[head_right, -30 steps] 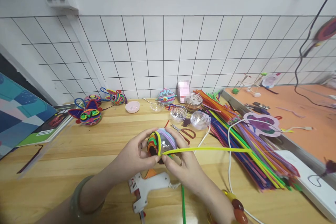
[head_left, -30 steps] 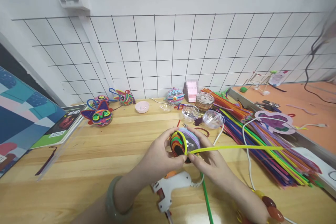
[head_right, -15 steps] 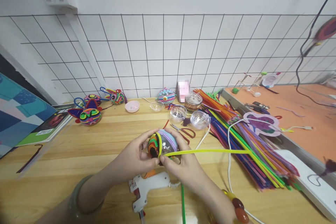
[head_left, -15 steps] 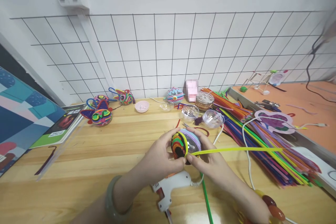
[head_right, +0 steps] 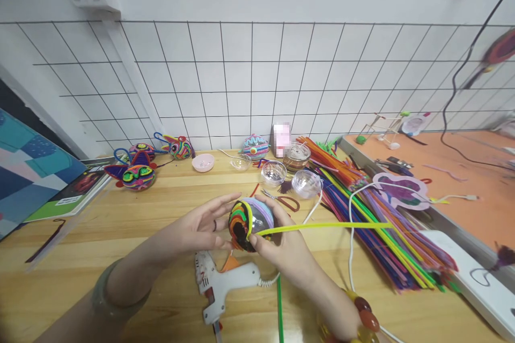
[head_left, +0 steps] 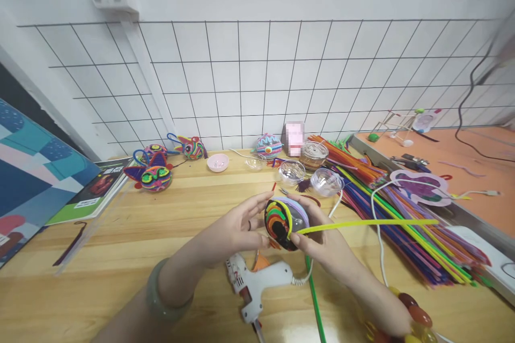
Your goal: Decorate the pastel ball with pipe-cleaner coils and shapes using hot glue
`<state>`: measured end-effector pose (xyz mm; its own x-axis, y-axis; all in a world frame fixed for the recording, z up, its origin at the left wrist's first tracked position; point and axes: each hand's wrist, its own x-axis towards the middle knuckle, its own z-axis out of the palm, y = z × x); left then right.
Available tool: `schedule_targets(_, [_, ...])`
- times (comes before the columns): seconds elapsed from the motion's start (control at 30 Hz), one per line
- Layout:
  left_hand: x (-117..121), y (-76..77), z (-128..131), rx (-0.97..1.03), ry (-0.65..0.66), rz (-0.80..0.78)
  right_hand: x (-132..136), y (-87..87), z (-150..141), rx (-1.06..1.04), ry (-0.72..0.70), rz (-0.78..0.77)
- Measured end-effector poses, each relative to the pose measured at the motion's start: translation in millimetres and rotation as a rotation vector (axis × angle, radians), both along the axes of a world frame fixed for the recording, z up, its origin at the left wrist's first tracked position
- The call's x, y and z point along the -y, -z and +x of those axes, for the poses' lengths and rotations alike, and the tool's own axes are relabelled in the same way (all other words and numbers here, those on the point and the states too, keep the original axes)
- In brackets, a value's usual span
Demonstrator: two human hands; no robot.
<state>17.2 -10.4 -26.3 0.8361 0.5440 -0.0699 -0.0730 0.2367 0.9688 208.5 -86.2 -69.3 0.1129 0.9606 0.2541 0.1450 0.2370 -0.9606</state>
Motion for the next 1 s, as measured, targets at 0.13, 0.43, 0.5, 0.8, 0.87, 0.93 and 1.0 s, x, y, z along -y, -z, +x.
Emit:
schedule_targets(0.13, [-10, -9.9, -8, -0.187, -0.306, 0.121, -5, 5.7, 5, -0.105, -0.028, -0.055])
schedule_targets(0.43, [9, -13.6, 2, -0.256, -0.454, 0.463, -8, 9.5, 5, -0.088, 0.156, -0.058])
schedule_targets(0.5, [16, -9.3, 7, -0.268, -0.41, 0.749, -7, 7.0, 3, -0.064, 0.178, -0.054])
schedule_targets(0.8, [24, 17.3, 22, -0.209, -0.467, 1.442, -5, 3.3, -8, -0.082, 0.19, -0.042])
schedule_targets(0.87, [24, 18.7, 21, -0.249, -0.461, 1.403, -3, 2.7, -10, -0.071, 0.195, -0.023])
schedule_targets(0.93, [23, 19.2, 21, -0.278, -0.441, 1.386, -2, 2.5, -12, -0.047, 0.203, -0.012])
schedule_targets(1.0, [23, 19.6, 20, -0.307, -0.409, 1.416, -2, 2.8, -14, -0.03, 0.214, -0.007])
